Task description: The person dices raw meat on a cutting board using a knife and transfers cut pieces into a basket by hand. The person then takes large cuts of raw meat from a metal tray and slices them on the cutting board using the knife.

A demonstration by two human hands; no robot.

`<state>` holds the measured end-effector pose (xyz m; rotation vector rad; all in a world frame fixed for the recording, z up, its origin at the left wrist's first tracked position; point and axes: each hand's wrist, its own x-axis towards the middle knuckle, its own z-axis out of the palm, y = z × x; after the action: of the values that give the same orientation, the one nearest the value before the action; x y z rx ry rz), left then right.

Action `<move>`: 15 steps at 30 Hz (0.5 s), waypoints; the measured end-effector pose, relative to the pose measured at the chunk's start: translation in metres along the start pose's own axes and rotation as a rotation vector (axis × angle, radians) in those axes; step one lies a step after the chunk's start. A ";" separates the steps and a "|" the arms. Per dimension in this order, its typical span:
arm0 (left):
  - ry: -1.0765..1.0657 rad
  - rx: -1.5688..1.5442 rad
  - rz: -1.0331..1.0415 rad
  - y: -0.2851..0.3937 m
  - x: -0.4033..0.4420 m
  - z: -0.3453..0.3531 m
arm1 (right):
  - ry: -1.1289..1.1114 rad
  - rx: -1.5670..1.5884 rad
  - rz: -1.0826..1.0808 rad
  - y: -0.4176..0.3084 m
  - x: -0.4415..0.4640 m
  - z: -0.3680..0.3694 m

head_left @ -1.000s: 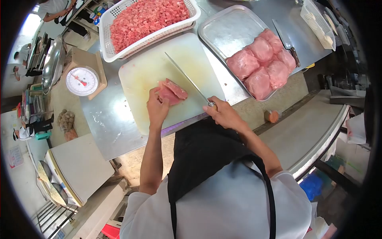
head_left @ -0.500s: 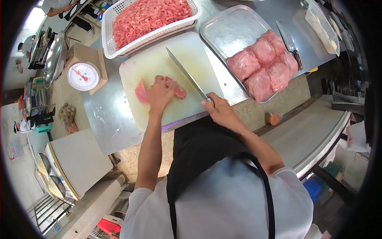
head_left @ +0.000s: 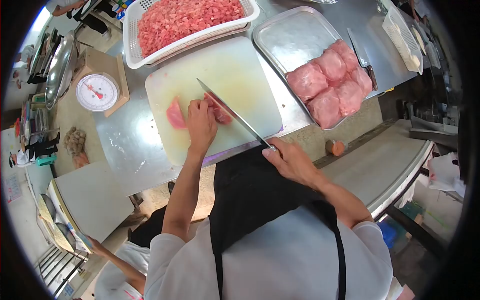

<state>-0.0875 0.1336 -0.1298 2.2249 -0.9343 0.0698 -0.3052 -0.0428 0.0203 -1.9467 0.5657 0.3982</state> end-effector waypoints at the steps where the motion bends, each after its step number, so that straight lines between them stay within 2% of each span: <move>1: -0.003 0.001 -0.016 0.000 0.000 0.001 | -0.006 -0.003 -0.003 -0.001 0.000 0.002; 10: -0.014 -0.003 -0.045 -0.005 -0.001 0.006 | -0.088 -0.066 0.110 -0.024 0.003 0.008; 13: -0.033 -0.036 -0.058 -0.010 0.001 0.006 | 0.018 -0.080 -0.123 -0.010 0.038 0.029; 15: -0.047 -0.054 -0.060 -0.010 -0.002 0.003 | 0.039 -0.181 -0.157 -0.003 0.079 0.053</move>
<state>-0.0837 0.1375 -0.1387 2.2115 -0.8834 -0.0345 -0.2391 -0.0105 -0.0393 -2.1601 0.4094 0.3222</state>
